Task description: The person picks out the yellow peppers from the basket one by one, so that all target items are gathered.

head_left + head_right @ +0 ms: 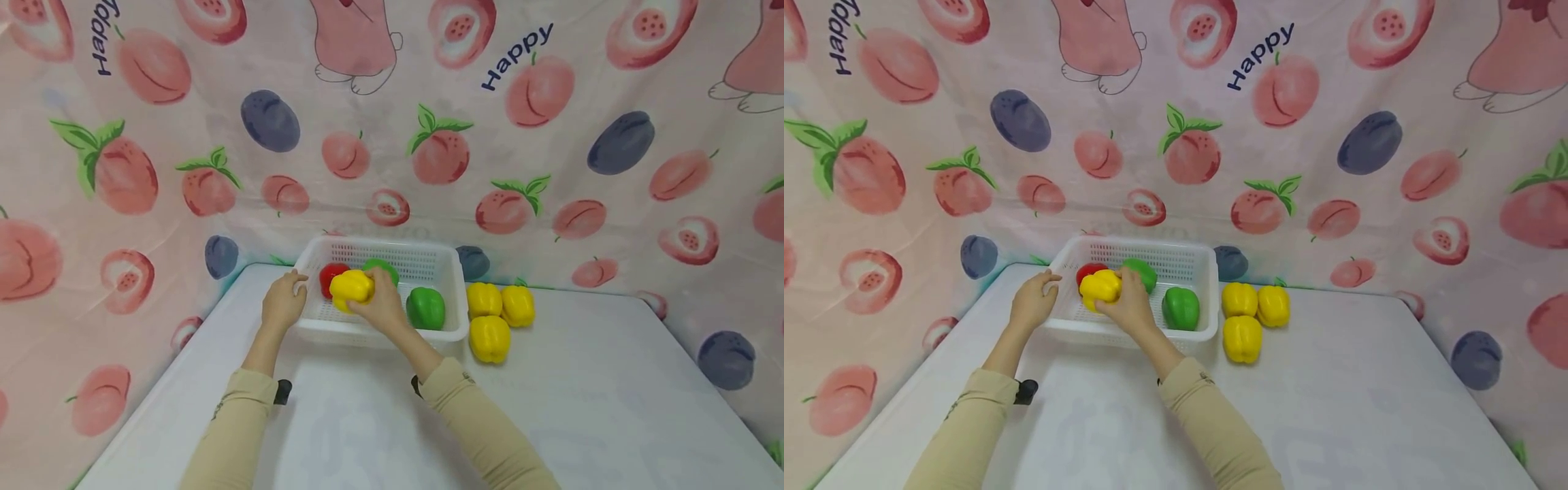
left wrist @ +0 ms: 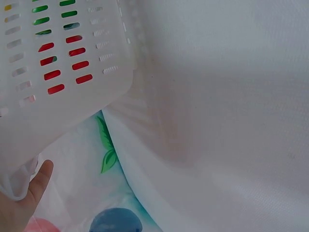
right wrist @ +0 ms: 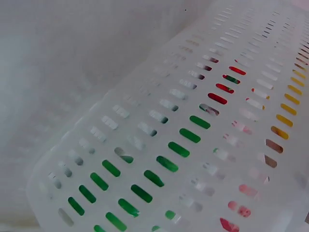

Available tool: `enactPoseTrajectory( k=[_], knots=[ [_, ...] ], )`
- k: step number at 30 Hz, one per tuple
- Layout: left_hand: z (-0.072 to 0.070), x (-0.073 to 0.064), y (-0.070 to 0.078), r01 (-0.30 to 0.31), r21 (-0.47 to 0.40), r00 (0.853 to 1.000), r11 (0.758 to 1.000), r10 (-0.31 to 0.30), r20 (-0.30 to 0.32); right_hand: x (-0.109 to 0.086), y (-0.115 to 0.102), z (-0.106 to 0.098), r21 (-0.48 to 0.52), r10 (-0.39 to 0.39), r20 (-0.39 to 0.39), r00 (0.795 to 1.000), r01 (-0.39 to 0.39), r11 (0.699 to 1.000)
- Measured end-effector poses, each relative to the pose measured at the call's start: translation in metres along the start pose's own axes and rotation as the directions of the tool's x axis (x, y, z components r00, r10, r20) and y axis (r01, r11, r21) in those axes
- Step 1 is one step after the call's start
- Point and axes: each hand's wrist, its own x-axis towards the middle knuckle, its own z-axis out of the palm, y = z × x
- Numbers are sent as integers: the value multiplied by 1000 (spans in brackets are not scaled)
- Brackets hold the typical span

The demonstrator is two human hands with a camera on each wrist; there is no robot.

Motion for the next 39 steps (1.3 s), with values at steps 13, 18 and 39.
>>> enactPoseTrajectory(
  k=[13, 18, 39],
  knots=[
    [1, -2, 1, -12, 1, 1000, 1000, 12, 5, -12, 5, -23, 151, 68, -49, 996, -60, 987],
    [0, -3, 1, -5, -2, 1000, 1000, 5, 6, -17, 6, -30, 183, 52, -79, 996, -37, 982],
    [0, -1, 0, -6, 4, 1000, 1000, 6, 12, -36, 7, -55, 82, 176, -90, 980, -169, 982]
  ],
)
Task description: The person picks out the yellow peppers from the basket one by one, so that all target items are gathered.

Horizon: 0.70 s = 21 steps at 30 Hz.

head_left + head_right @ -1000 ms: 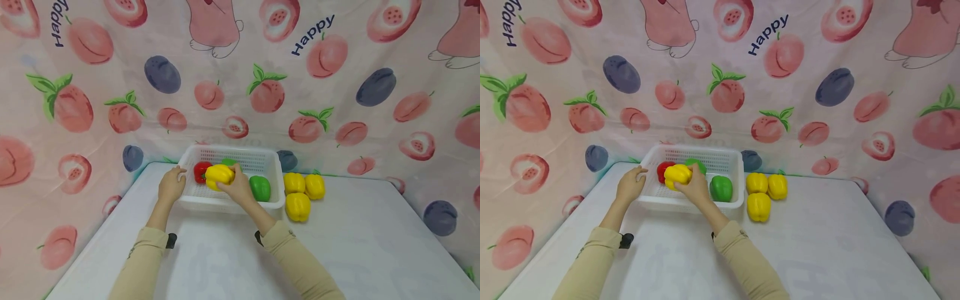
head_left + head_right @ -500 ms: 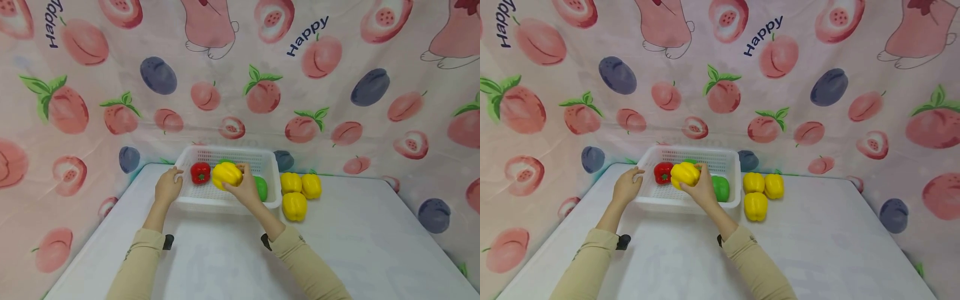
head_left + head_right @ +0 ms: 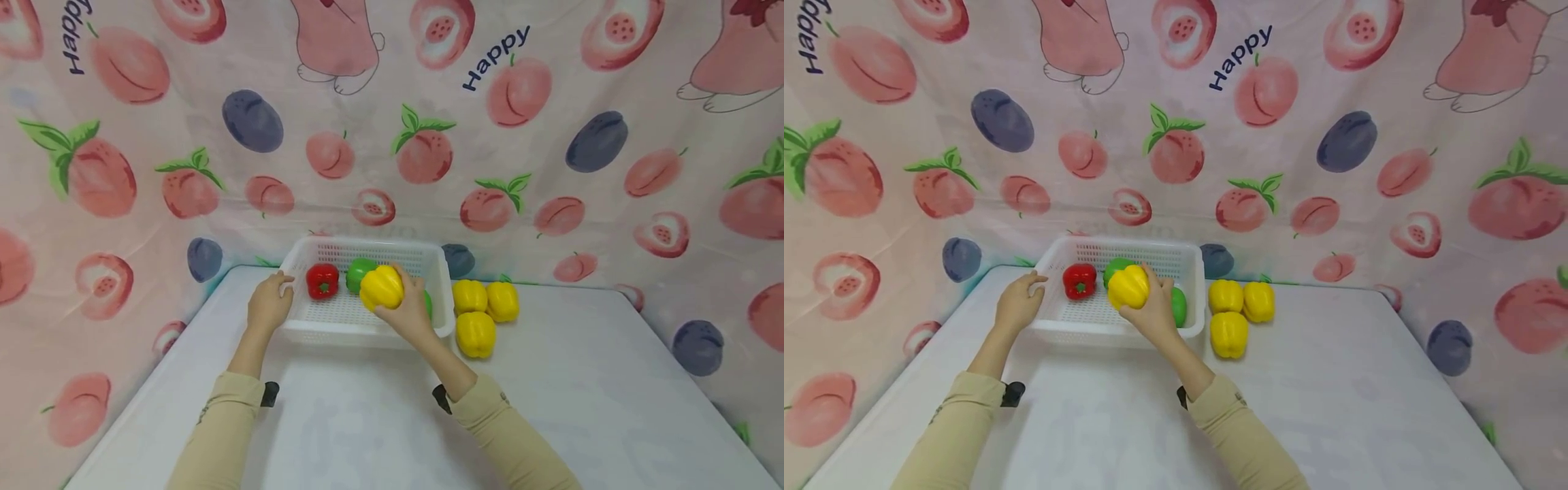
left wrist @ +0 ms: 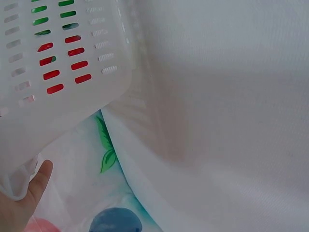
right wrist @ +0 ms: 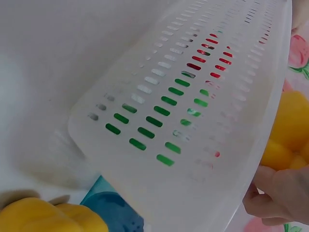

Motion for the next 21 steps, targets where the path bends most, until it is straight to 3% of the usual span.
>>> enactPoseTrajectory(
  k=[4, 11, 21],
  knots=[
    [-1, -1, 1, -4, -2, 1000, 1000, 4, 2, -3, 3, -6, 33, 55, -10, 998, -55, 998],
    [0, -1, -1, -3, -10, 1000, 1000, 3, 14, -7, 15, -16, 52, 80, 8, 997, -80, 995],
    [0, 1, -1, -8, -4, 1000, 1000, 8, 5, -13, 20, -33, 33, 45, 14, 999, -46, 998]
  ],
)
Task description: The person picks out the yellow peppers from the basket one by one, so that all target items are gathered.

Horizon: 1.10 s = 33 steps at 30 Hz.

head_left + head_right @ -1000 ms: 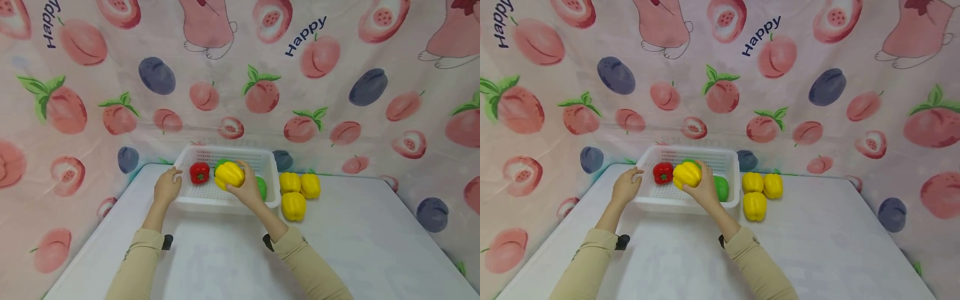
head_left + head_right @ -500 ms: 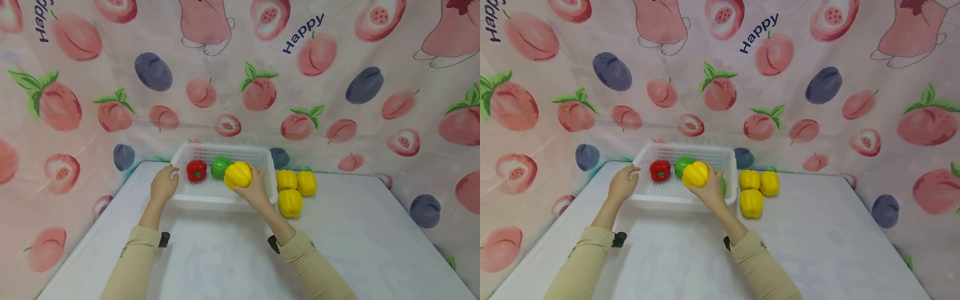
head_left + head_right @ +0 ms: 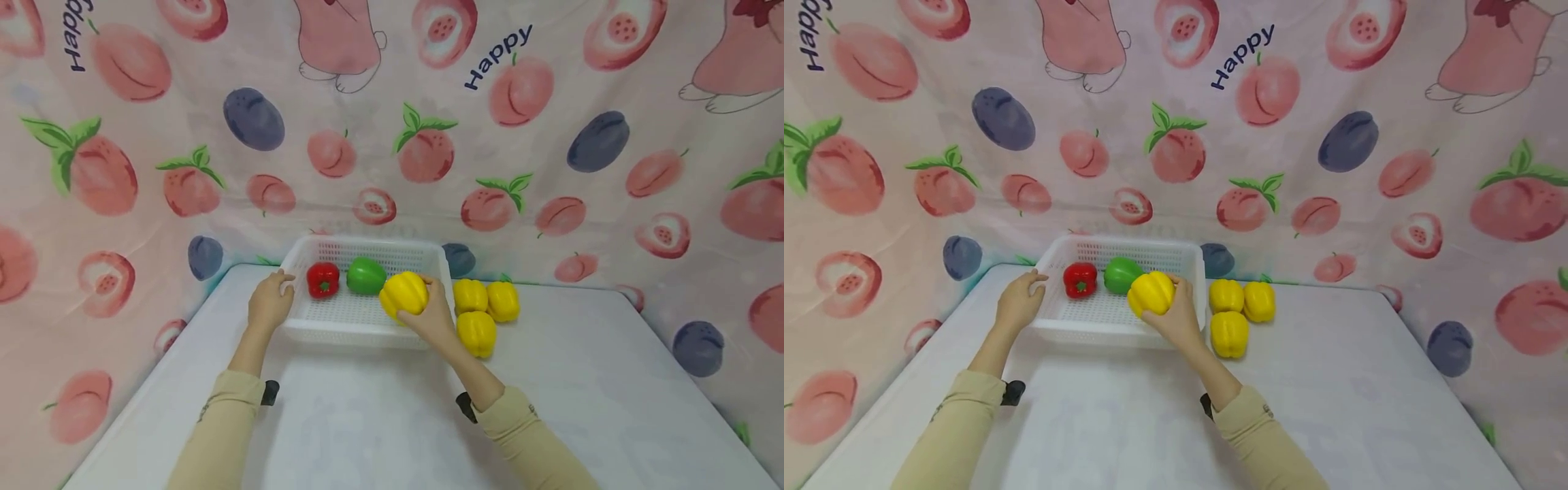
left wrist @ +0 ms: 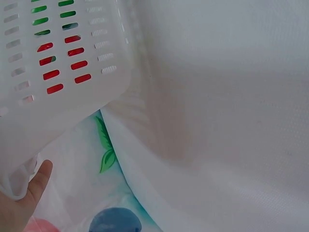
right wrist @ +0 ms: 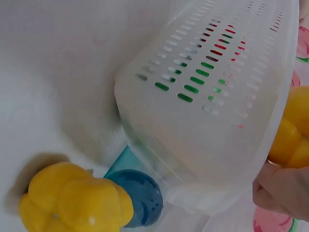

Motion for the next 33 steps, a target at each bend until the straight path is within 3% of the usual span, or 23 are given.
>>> enactPoseTrajectory(
  k=[9, 17, 22, 33],
  knots=[
    [0, 0, -1, 7, 14, 1000, 1000, -8, 4, -4, 7, -17, 5, -33, 37, 999, 33, 999],
    [-2, 0, 1, 7, 8, 1000, 1000, -7, 11, -12, 15, -34, -51, -85, 62, 994, 88, 995],
    [0, -1, 0, 8, 5, 1000, 1000, -8, 7, -17, 15, -44, -102, -76, 72, 994, 83, 991],
    [0, 0, 2, 3, 15, 1000, 1000, -3, 2, -19, 20, -62, -119, -89, 32, 995, 93, 989]
  ],
)
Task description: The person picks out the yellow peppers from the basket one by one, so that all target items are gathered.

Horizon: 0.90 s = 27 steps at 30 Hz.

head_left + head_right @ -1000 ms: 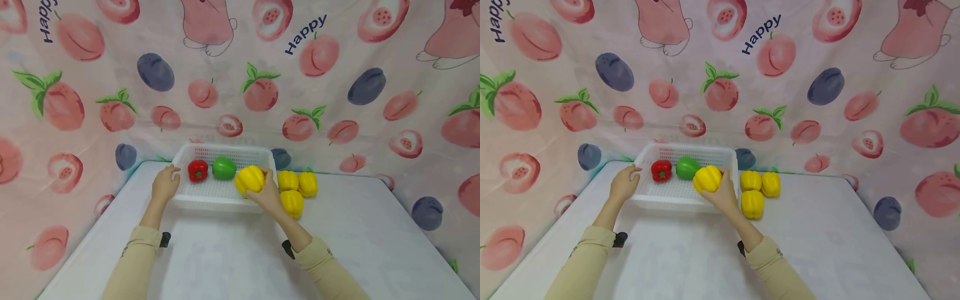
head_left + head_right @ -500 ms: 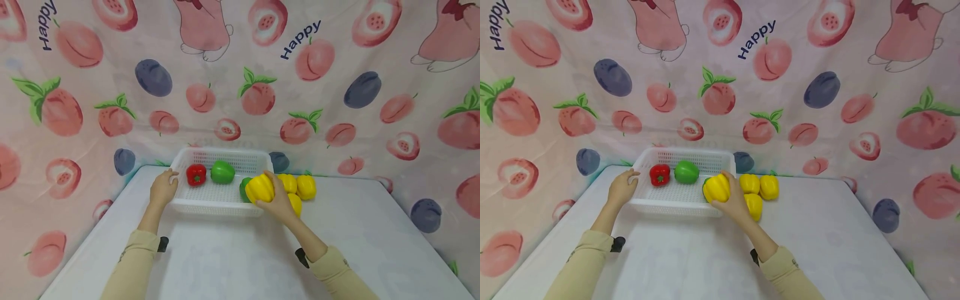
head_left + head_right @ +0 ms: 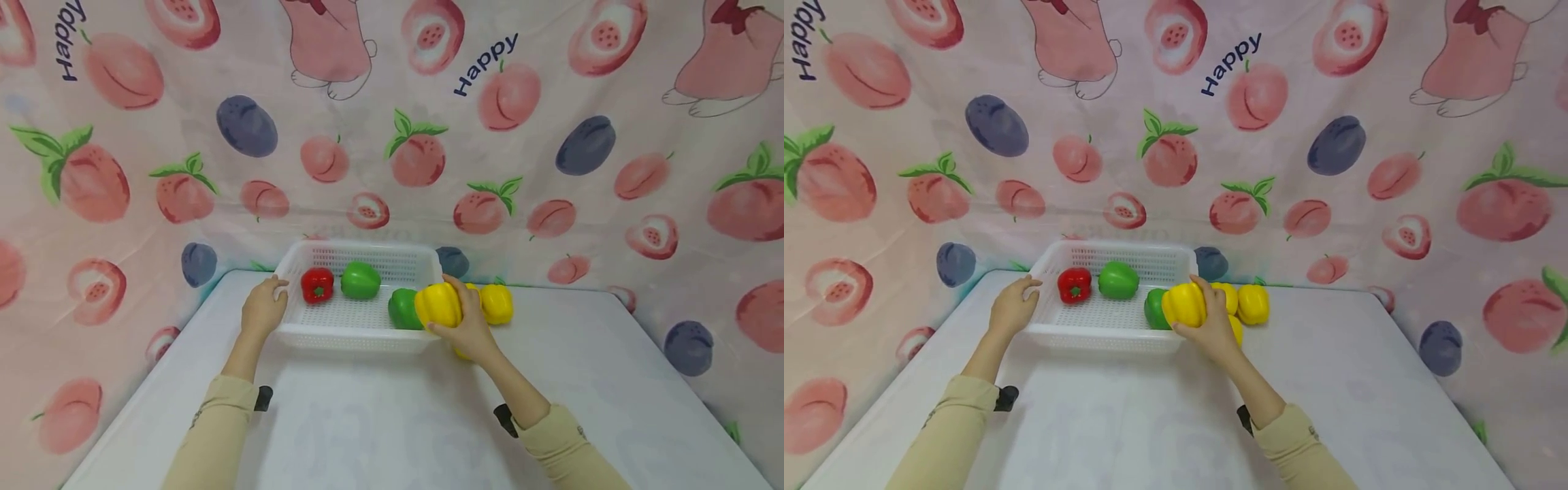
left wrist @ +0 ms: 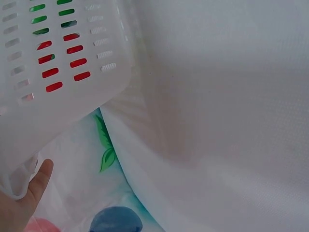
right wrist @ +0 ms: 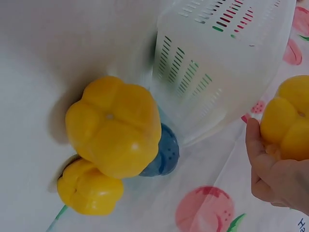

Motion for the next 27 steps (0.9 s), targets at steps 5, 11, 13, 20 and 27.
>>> enactPoseTrajectory(
  k=[5, 11, 13, 20, 27],
  knots=[
    [0, -1, -1, -4, -10, 1000, 1000, 4, 6, -3, 1, -5, -10, 1, -6, 1000, -1, 1000],
    [0, -1, 0, -8, -9, 1000, 1000, 8, 2, -7, 2, -12, -53, -8, -17, 1000, 7, 999],
    [-1, -1, 0, -3, -10, 1000, 1000, 3, 6, -9, 3, -14, -73, -7, -25, 1000, 5, 997],
    [-4, -1, -2, -14, -9, 1000, 1000, 14, -14, -11, 7, -20, -126, 11, -58, 998, -18, 992],
    [-3, 0, -3, -18, -10, 1000, 1000, 18, 18, -16, 15, -23, -109, 43, -56, 997, -49, 993]
  ],
)
